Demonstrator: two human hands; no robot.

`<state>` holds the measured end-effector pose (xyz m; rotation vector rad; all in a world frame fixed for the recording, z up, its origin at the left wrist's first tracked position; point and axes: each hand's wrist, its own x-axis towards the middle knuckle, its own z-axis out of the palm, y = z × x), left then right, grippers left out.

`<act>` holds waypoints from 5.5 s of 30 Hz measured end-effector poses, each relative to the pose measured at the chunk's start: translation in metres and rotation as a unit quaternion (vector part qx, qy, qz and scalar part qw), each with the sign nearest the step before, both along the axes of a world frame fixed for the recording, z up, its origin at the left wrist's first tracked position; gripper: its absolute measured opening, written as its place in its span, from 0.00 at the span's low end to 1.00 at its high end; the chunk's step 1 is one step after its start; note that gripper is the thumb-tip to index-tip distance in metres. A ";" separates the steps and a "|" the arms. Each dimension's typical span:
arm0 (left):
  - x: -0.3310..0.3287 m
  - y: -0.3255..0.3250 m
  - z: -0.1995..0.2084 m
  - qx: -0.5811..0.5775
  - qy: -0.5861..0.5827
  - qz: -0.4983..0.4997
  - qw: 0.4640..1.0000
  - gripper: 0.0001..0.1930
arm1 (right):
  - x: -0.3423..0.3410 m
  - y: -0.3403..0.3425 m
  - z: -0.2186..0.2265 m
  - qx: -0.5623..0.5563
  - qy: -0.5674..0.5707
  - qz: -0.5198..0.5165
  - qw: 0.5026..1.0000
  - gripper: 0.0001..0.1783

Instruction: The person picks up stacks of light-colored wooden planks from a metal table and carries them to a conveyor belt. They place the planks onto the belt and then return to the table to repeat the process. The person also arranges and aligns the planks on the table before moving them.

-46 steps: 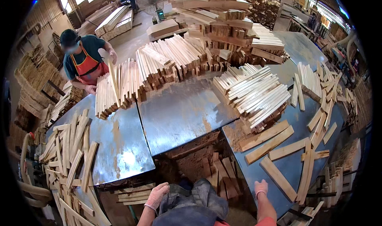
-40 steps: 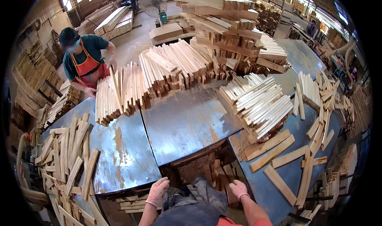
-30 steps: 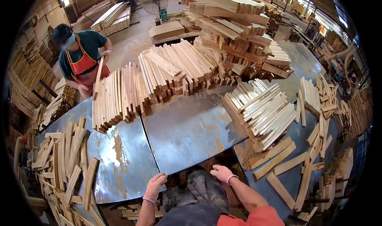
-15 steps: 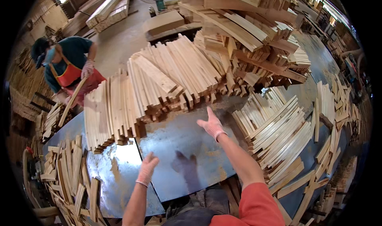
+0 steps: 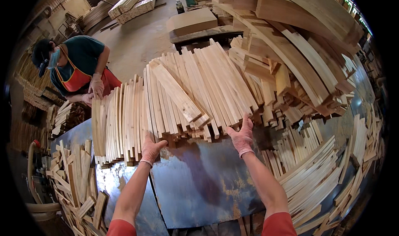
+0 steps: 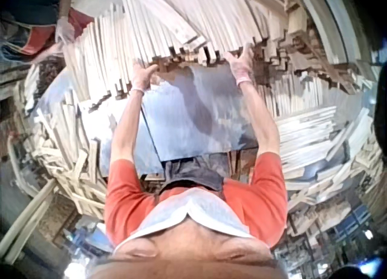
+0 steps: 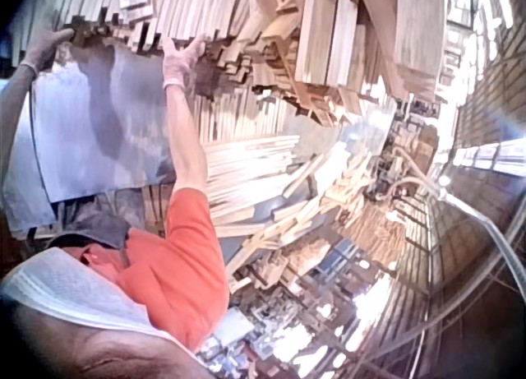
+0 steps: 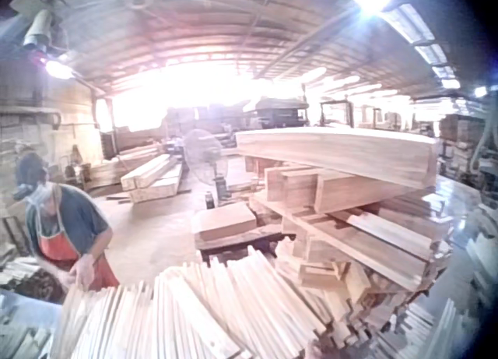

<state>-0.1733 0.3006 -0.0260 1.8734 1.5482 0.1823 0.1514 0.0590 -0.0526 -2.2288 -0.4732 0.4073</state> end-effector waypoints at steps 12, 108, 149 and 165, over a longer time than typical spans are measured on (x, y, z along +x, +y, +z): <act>-0.017 0.053 -0.085 -0.024 -0.072 -0.002 0.997 0.59 | 0.034 0.015 -0.001 -0.029 0.043 0.151 0.987 0.69; -0.677 -0.838 0.150 0.093 -0.581 0.589 0.554 0.34 | -0.709 -0.217 0.172 -0.033 0.427 0.699 0.574 0.46; -1.311 -1.422 0.219 -0.050 -0.048 0.723 0.687 0.58 | -1.422 -0.807 0.212 -0.141 0.181 0.780 0.582 0.37; -1.308 -1.484 0.200 0.094 -0.014 0.608 0.788 0.77 | -1.494 -1.003 0.272 -0.021 -0.213 0.892 0.398 0.57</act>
